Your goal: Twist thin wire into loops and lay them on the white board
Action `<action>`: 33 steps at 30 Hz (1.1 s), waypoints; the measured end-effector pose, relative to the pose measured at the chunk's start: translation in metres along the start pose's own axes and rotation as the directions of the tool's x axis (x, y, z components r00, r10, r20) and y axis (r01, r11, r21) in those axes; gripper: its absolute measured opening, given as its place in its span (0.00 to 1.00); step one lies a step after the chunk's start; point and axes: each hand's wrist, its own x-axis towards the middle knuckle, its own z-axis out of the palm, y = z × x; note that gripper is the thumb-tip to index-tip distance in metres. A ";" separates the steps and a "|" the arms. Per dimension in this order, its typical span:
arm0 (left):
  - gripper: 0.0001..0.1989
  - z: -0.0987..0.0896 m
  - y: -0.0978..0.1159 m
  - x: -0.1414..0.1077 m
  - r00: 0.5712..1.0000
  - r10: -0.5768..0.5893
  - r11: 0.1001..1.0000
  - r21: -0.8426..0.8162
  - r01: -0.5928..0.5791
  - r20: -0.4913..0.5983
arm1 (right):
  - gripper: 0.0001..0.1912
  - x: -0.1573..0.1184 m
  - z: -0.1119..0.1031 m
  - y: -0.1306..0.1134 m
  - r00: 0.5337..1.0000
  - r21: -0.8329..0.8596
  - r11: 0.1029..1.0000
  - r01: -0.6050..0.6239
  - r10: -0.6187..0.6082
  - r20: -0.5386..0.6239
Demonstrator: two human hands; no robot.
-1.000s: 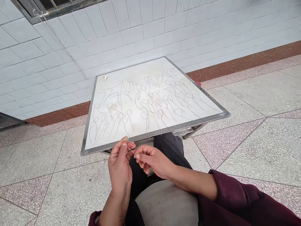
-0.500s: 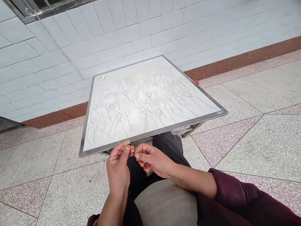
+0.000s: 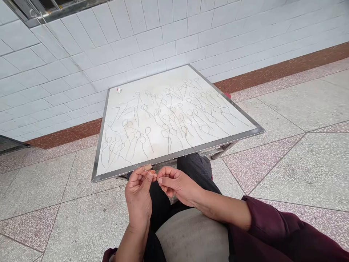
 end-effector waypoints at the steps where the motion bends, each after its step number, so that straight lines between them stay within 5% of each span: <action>1: 0.10 0.001 0.000 0.000 1.000 -0.001 1.000 -0.006 0.001 -0.008 | 0.17 0.000 0.000 0.000 1.000 0.009 1.000 -0.002 0.002 -0.001; 19: 0.10 0.003 0.000 0.001 0.998 -0.037 0.995 -0.094 0.033 -0.040 | 0.16 0.002 0.002 0.006 0.997 0.023 0.997 0.071 -0.071 0.004; 33: 0.09 0.005 -0.003 0.002 0.995 0.037 0.997 0.069 -0.030 -0.098 | 0.02 0.008 -0.006 0.006 0.926 -0.477 0.809 0.344 -0.375 0.031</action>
